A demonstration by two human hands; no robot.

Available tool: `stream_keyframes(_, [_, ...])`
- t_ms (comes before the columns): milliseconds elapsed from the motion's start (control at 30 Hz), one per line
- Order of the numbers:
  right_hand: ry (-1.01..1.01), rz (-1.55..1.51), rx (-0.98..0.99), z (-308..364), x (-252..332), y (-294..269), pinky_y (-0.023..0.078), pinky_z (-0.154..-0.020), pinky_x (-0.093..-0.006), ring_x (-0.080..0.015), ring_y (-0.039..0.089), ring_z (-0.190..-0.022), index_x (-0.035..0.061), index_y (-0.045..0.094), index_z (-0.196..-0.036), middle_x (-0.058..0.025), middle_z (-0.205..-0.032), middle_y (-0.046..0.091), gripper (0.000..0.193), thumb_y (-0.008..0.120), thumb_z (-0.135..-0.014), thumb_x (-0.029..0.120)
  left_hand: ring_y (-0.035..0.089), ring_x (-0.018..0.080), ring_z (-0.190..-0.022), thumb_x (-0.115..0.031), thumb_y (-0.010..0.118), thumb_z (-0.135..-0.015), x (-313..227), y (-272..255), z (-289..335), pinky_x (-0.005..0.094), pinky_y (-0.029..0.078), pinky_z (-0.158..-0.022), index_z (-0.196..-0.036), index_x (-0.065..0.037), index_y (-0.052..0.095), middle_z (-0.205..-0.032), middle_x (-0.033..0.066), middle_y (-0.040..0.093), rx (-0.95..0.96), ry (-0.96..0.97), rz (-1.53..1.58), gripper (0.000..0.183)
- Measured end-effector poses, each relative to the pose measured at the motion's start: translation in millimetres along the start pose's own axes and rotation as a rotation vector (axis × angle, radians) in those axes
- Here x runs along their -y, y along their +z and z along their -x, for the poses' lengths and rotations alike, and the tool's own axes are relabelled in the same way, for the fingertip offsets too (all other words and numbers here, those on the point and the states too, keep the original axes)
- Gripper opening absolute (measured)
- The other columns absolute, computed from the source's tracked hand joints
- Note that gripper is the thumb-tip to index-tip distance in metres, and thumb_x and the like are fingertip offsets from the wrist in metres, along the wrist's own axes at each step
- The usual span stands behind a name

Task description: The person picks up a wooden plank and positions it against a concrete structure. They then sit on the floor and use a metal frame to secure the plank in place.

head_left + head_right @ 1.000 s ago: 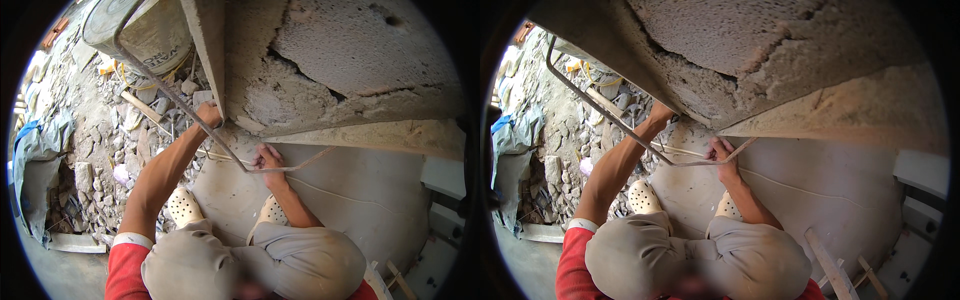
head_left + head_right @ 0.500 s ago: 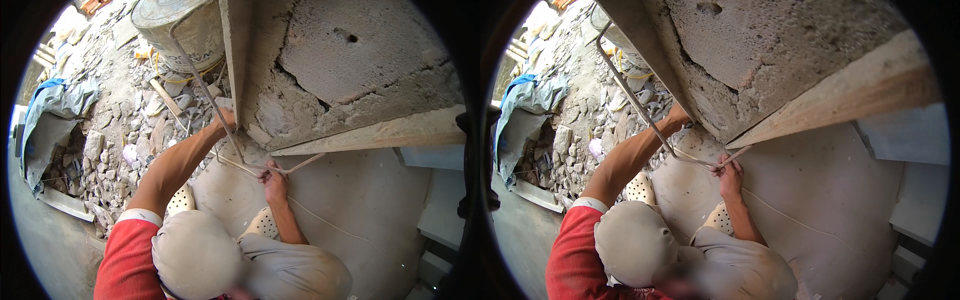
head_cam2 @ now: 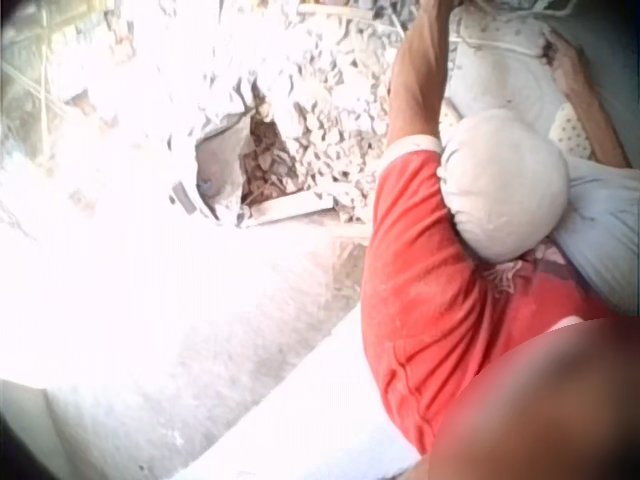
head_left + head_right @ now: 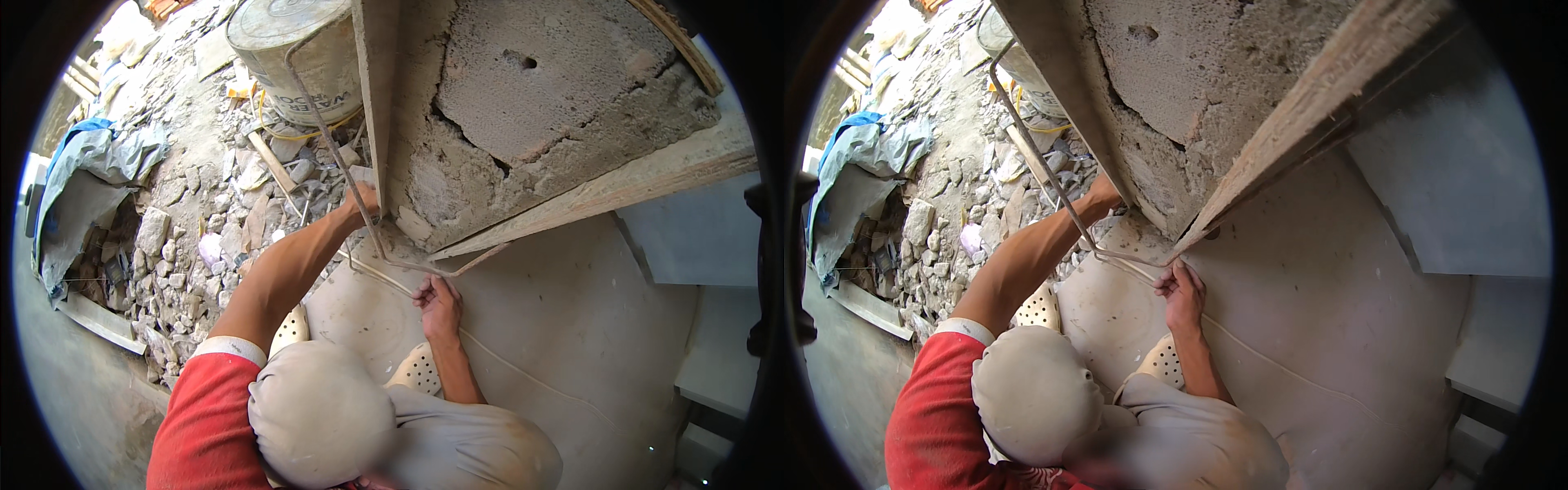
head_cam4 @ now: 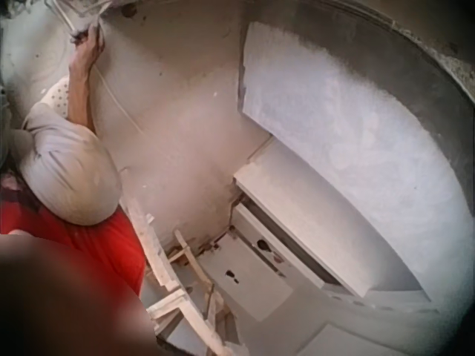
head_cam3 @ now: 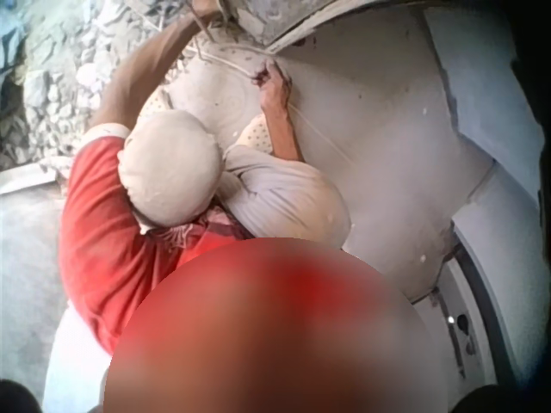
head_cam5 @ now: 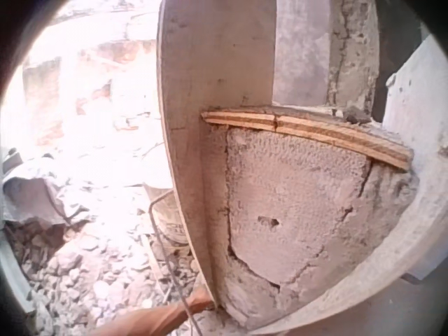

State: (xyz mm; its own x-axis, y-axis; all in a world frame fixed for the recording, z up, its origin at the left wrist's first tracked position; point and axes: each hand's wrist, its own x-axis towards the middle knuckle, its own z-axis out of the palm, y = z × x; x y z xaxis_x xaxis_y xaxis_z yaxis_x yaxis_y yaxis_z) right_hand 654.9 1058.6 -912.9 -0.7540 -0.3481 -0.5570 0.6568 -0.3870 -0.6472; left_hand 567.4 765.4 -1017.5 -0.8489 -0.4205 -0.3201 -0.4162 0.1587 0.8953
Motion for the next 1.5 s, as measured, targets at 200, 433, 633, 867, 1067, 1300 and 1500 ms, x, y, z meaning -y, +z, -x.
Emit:
stream_keyframes(200, [0.007,-0.013,-0.013,-0.8,1.1,-5.4,0.049,-0.056,-0.0287,-0.0168,0.063,-0.064,0.0047,0.064,-0.098,-0.0027,-0.077,0.061,0.025,0.062,-0.099,0.030,0.050,0.0123,-0.052,-0.035,0.079,-0.075,-18.7,-1.7,12.5,0.0335,0.036,-0.044,-0.069,0.000,0.063,-0.062,0.0021,0.055,-0.031,-0.062,0.054,0.039])
stream_keyframes(433, [0.031,0.031,-0.072,-8.3,16.0,-8.1,0.048,-0.055,-0.0278,-0.0152,0.060,-0.061,0.0051,0.065,-0.096,-0.0020,-0.075,0.059,0.023,0.062,-0.097,0.028,0.046,0.0124,-0.046,-0.034,0.075,-0.079,-42.3,-9.4,29.8,0.0316,0.031,-0.041,-0.060,-0.004,0.057,-0.055,0.0001,0.050,0.015,-0.175,0.196,0.039])
stream_keyframes(633, [0.039,0.108,-0.074,-29.0,28.8,-17.4,0.040,-0.050,-0.0274,-0.0144,0.055,-0.057,0.0044,0.065,-0.097,-0.0028,-0.075,0.059,0.023,0.068,-0.092,0.027,0.047,0.0129,-0.045,-0.030,0.075,-0.080,-58.8,-9.4,40.6,0.0301,0.034,-0.041,-0.060,-0.006,0.058,-0.056,0.0010,0.052,0.010,-0.187,0.209,0.035])
stream_keyframes(867, [0.012,0.224,-0.068,-45.5,34.0,-25.2,0.035,-0.046,-0.0275,-0.0131,0.051,-0.051,0.0075,0.063,-0.086,-0.0005,-0.071,0.056,0.020,0.068,-0.091,0.026,0.051,0.0145,-0.047,-0.027,0.077,-0.078,-64.8,-8.2,48.4,0.0305,0.039,-0.042,-0.067,-0.004,0.065,-0.059,0.0028,0.057,0.027,-0.149,0.251,0.028])
stream_keyframes(1067, [0.018,0.261,-0.065,-48.5,35.4,-24.2,0.035,-0.043,-0.0258,-0.0117,0.052,-0.049,0.0052,0.059,-0.079,-0.0027,-0.063,0.053,0.028,0.066,-0.093,0.028,0.055,0.0156,-0.050,-0.020,0.074,-0.080,-61.6,-14.0,49.2,0.0324,0.042,-0.043,-0.076,0.000,0.068,-0.063,0.0036,0.060,0.080,-0.153,0.324,0.022])
stream_keyframes(1300, [0.039,0.277,-0.033,-52.0,33.1,-30.1,0.034,-0.043,-0.0251,-0.0102,0.051,-0.050,0.0053,0.062,-0.087,-0.0018,-0.066,0.056,0.029,0.066,-0.096,0.032,0.064,0.0213,-0.062,-0.021,0.066,-0.090,-67.7,-20.4,47.4,0.0359,0.051,-0.047,-0.090,0.002,0.072,-0.076,0.0093,0.067,0.152,-0.216,0.197,0.023])
stream_keyframes(1500, [0.037,0.293,-0.011,-49.8,34.7,-30.1,0.036,-0.045,-0.0248,-0.0102,0.053,-0.054,0.0067,0.064,-0.092,-0.0012,-0.070,0.058,0.025,0.068,-0.096,0.031,0.072,0.0248,-0.079,-0.016,0.060,-0.094,-80.2,-31.3,40.4,0.0354,0.062,-0.060,-0.094,0.001,0.071,-0.083,0.0086,0.068,0.305,-0.200,0.107,0.020])
